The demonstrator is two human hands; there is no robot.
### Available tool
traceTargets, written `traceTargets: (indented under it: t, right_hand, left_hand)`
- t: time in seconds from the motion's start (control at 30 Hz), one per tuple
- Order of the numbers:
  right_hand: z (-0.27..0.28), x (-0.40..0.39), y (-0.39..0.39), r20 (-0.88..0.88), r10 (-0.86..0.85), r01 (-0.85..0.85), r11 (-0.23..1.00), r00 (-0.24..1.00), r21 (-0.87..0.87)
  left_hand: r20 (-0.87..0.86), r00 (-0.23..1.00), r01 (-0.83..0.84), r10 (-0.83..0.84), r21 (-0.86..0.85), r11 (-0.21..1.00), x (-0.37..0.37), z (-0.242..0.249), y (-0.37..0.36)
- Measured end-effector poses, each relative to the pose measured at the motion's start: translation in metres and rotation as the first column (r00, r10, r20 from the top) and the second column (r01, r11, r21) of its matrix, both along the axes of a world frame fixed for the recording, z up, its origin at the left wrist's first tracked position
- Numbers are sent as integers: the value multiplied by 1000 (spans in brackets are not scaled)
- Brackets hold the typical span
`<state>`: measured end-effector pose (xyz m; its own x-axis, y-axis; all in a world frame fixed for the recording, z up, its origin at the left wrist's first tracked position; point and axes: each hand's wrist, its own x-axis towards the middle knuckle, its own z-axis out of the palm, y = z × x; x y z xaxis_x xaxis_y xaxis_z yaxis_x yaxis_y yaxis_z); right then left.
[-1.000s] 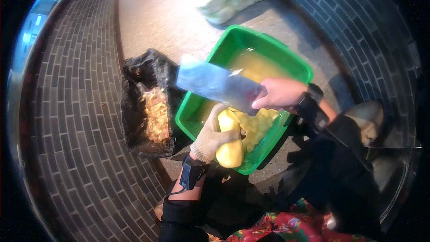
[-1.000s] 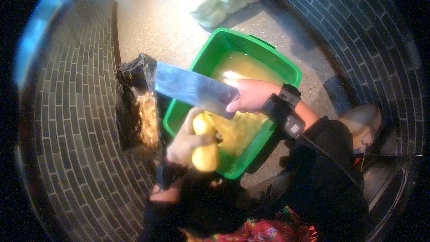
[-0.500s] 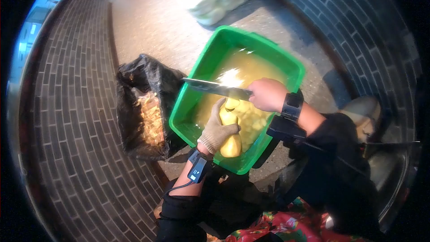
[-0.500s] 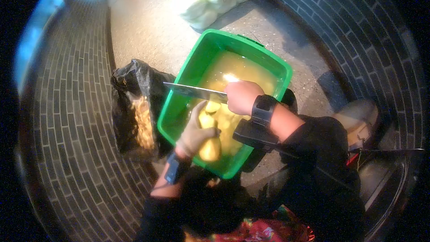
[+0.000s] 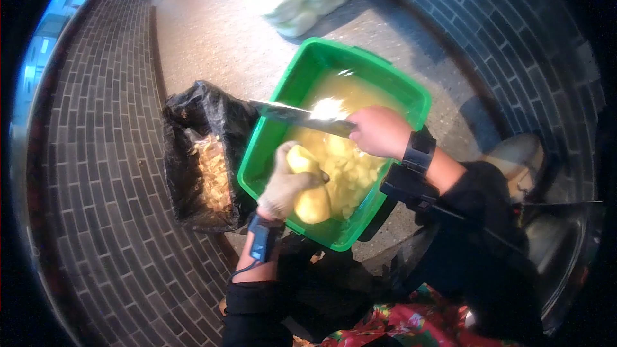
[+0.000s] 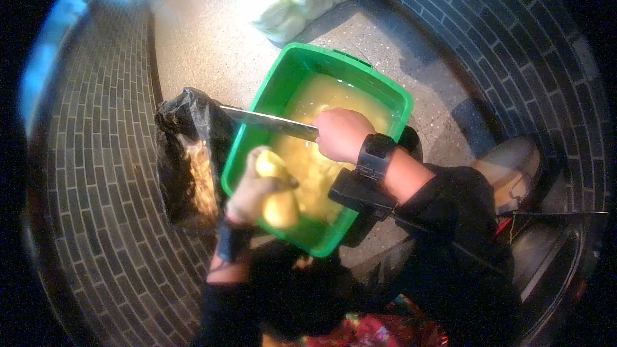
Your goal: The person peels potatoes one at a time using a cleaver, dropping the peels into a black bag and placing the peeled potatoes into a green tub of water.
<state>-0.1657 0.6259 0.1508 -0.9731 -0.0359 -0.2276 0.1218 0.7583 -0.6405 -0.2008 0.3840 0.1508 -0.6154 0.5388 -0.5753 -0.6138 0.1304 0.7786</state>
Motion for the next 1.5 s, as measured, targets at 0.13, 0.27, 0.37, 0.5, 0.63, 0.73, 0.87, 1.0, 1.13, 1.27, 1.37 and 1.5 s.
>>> traceTargets:
  t: [0.13,0.27,0.37,0.5,0.63,0.73,0.87,1.0,1.13,1.27,1.37,1.5]
  right_hand:
    - [2,-1,1,32,-54,56,997,998,-57]
    - [-4,-7,-1,-44,-78,71,985,996,-156]
    - [1,-6,-3,-37,-76,70,989,996,-128]
    - [7,-6,-16,-78,-38,15,960,996,-281]
    - [6,-2,-31,-134,-53,-5,917,990,-399]
    - [13,0,-35,-194,-43,-36,922,980,-387]
    - [21,1,-36,-254,-4,-75,950,967,-302]
    - [28,1,-35,-211,66,-111,972,975,-209]
    - [13,3,-40,-298,96,-159,968,950,-193]
    - [18,3,-44,-293,98,-167,961,951,-221]
    - [19,5,-47,-198,111,-170,936,974,-309]
    - [16,7,-54,-307,14,-121,936,952,-332]
  left_hand:
    - [177,961,-265,212,374,889,1,28,-13]
    - [-64,998,-7,1,-93,996,-8,-8,-22]
    - [-207,977,35,-53,-92,995,-5,-7,-19]
    - [-396,918,-38,-22,-143,989,3,-1,-15]
    - [-410,899,-231,153,-149,961,1,-5,-12]
    - [-453,856,-321,248,-91,943,0,7,-6]
    - [-407,884,-260,230,-18,965,-2,19,-8]
    - [-461,857,-236,230,47,971,-3,10,-10]
    - [-389,889,-230,242,80,970,1,14,-7]
    - [-371,913,-134,170,119,984,2,14,-8]
    - [-125,970,-163,207,294,942,7,21,-5]
    - [-25,969,-223,247,350,910,9,24,1]
